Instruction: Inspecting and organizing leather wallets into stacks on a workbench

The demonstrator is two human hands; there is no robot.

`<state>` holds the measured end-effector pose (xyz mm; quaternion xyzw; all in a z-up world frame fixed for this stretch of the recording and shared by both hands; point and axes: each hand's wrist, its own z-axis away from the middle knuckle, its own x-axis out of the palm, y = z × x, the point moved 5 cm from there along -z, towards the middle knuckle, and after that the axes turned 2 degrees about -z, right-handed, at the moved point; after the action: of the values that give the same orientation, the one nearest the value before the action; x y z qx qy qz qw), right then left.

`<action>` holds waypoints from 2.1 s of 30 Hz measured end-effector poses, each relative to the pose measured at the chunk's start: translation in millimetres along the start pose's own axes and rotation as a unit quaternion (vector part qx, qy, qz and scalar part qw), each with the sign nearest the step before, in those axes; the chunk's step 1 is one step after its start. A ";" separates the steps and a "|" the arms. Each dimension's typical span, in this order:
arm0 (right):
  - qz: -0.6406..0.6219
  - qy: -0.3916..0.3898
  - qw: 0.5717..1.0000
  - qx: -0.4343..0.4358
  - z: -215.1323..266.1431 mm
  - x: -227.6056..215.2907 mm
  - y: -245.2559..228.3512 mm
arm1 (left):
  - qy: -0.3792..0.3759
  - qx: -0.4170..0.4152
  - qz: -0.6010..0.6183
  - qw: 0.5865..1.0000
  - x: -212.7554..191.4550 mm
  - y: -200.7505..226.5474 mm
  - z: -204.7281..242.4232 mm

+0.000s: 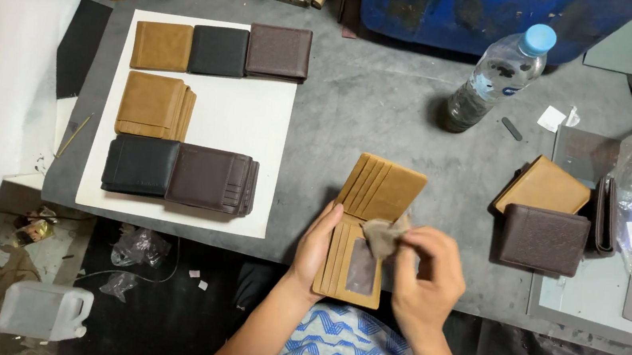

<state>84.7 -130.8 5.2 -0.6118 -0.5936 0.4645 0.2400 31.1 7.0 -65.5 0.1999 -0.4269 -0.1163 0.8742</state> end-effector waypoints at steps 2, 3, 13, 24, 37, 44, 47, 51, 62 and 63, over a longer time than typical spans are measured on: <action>0.029 -0.069 0.995 -0.070 19.2 12.4 3.7 | -0.030 0.034 -0.031 0.998 3.5 4.8 1.5; 0.058 -0.138 0.979 -0.140 31.1 22.3 2.6 | -0.059 0.069 -0.060 0.994 7.1 8.6 3.1; 0.036 -0.256 0.960 -0.104 21.4 26.3 -11.8 | -0.025 0.128 -0.095 0.987 3.1 17.8 2.3; 0.062 -0.263 0.945 -0.187 29.1 40.0 -27.9 | -0.025 0.131 0.017 0.991 7.6 28.8 6.2; -0.042 -0.105 0.963 0.245 33.4 -9.6 53.6 | -0.054 0.021 0.120 0.991 -7.6 37.3 -5.8; -0.358 -0.045 0.749 0.555 38.1 16.4 64.9 | -0.092 0.116 0.097 0.984 3.9 51.9 7.7; -0.258 -0.171 0.803 0.509 35.1 28.9 54.3 | -0.117 0.164 0.052 0.978 8.1 59.9 14.1; -0.238 -0.332 0.803 0.434 28.2 55.2 15.3 | -0.091 0.221 -0.011 0.971 14.7 77.2 27.0; 0.094 -0.080 0.984 -0.132 -2.4 73.7 -18.8 | -0.049 0.261 -0.280 0.923 2.5 123.6 80.0; 0.085 -0.052 0.958 -0.270 -3.3 77.5 -32.9 | -0.091 0.252 -0.253 0.929 2.1 128.2 85.7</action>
<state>60.4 -50.4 12.6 -0.6770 -0.6542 0.3371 -0.0061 -31.4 99.2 41.2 0.5039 -0.4555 -0.2398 0.6936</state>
